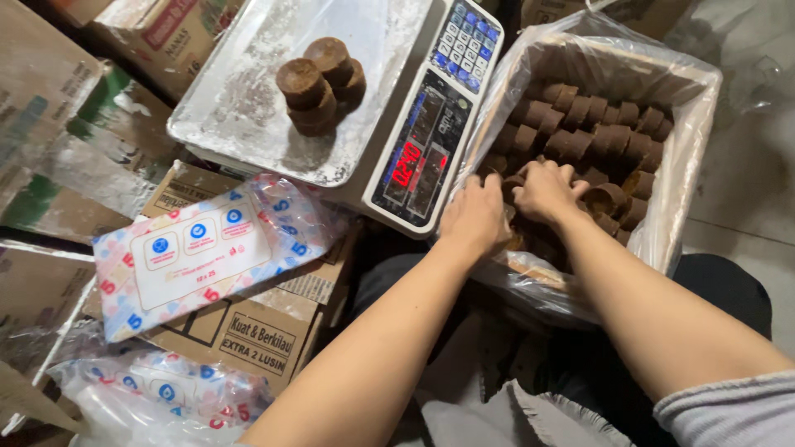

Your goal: The person weighs cylindrical brown briquettes on a digital scale, then places them into small plastic bags and ties the bags closed. The process repeats with multiple briquettes being weighed and packaged into separate bags.

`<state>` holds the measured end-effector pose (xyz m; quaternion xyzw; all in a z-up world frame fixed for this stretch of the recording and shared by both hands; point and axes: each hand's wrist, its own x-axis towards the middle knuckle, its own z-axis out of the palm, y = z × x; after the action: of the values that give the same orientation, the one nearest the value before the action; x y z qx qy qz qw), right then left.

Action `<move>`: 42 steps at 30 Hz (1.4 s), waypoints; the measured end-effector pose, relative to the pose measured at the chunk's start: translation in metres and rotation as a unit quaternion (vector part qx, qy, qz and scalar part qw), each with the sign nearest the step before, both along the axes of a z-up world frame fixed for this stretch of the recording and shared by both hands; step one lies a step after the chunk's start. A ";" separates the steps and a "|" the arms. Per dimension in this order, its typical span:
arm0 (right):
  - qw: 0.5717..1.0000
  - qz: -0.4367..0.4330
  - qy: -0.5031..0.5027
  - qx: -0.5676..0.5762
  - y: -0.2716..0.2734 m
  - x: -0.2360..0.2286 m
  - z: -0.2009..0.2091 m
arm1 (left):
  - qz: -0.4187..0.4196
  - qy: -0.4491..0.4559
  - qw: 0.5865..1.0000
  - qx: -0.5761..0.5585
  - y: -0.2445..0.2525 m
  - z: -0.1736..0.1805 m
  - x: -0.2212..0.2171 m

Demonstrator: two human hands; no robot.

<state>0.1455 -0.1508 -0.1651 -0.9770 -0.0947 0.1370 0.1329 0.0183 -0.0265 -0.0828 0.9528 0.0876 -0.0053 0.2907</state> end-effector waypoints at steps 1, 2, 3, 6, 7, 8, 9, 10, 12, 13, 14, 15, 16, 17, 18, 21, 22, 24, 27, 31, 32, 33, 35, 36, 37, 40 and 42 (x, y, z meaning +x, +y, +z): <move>1.000 -0.008 0.010 0.006 -0.001 0.001 0.004 | 0.005 -0.033 0.999 0.011 0.004 0.011 0.001; 1.000 -0.016 0.021 0.012 -0.003 0.002 0.009 | 0.011 -0.066 0.998 0.022 0.009 0.023 0.004; 0.999 -0.025 0.031 0.018 -0.005 0.003 0.014 | 0.014 -0.099 0.995 0.032 0.013 0.034 0.006; 0.998 -0.051 0.006 0.043 -0.014 0.004 0.038 | 0.048 -0.197 0.978 0.042 0.038 0.064 0.013; 0.995 -0.046 -0.008 0.089 -0.016 0.005 0.049 | 0.058 -0.220 0.972 0.063 0.050 0.072 0.016; 0.990 -0.040 -0.022 0.135 -0.021 0.008 0.064 | 0.068 -0.242 0.964 0.083 0.061 0.080 0.019; 0.982 -0.035 -0.036 0.181 -0.020 0.010 0.079 | 0.101 -0.286 0.949 0.084 0.072 0.087 0.020; 0.975 -0.036 -0.031 0.219 -0.015 0.011 0.094 | 0.134 -0.328 0.931 0.084 0.084 0.093 0.020; 0.954 -0.034 -0.020 0.296 -0.006 0.012 0.131 | 0.233 -0.413 0.874 0.103 0.109 0.105 0.019; 0.941 -0.066 0.021 0.331 0.001 0.009 0.149 | 0.279 -0.403 0.864 0.116 0.120 0.109 0.015; 0.924 -0.098 0.063 0.364 0.011 0.006 0.166 | 0.324 -0.391 0.852 0.129 0.130 0.114 0.011; 0.903 -0.128 0.105 0.397 0.026 0.001 0.181 | 0.369 -0.380 0.837 0.142 0.140 0.118 0.006; 0.879 -0.108 0.117 0.449 0.042 -0.004 0.193 | 0.375 -0.337 0.856 0.116 0.149 0.121 0.002; 0.852 -0.086 0.129 0.500 0.059 -0.007 0.205 | 0.380 -0.294 0.872 0.090 0.158 0.124 -0.003; 0.822 -0.063 0.141 0.548 0.074 -0.010 0.216 | 0.385 -0.251 0.886 0.064 0.164 0.126 -0.007; 0.791 -0.050 0.173 0.585 0.122 -0.015 0.238 | 0.373 -0.250 0.893 0.007 0.175 0.130 -0.018; 0.787 -0.043 0.177 0.590 0.138 -0.017 0.241 | 0.381 -0.277 0.882 0.004 0.178 0.130 -0.021; 0.777 -0.031 0.184 0.601 0.166 -0.019 0.245 | 0.396 -0.328 0.858 -0.001 0.184 0.130 -0.027; 0.770 0.014 0.229 0.595 0.202 -0.027 0.244 | 0.428 -0.356 0.830 -0.006 0.196 0.128 -0.035; 0.818 0.026 0.242 0.522 0.228 -0.045 0.239 | 0.431 -0.383 0.817 -0.007 0.210 0.121 -0.049; 0.842 0.026 0.226 0.489 0.229 -0.049 0.239 | 0.433 -0.382 0.816 -0.008 0.212 0.119 -0.052; 0.865 0.025 0.209 0.456 0.228 -0.052 0.240 | 0.434 -0.380 0.817 -0.011 0.213 0.118 -0.055; 0.859 0.056 0.201 0.467 0.220 -0.056 0.243 | 0.425 -0.397 0.814 -0.005 0.214 0.114 -0.058; 0.856 0.070 0.197 0.472 0.216 -0.056 0.245 | 0.420 -0.405 0.813 -0.003 0.214 0.113 -0.059; 0.861 0.051 0.198 0.465 0.213 -0.055 0.247 | 0.420 -0.393 0.818 -0.015 0.213 0.111 -0.060; 0.872 0.010 0.192 0.450 0.202 -0.050 0.255 | 0.416 -0.377 0.827 -0.031 0.211 0.108 -0.060; 0.877 0.002 0.176 0.447 0.192 -0.046 0.258 | 0.407 -0.391 0.825 -0.014 0.209 0.106 -0.058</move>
<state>0.0993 0.0408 0.0928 -0.7728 -0.1226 0.2502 0.5702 -0.0401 0.1825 0.0228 0.7486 0.3466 0.4853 0.2896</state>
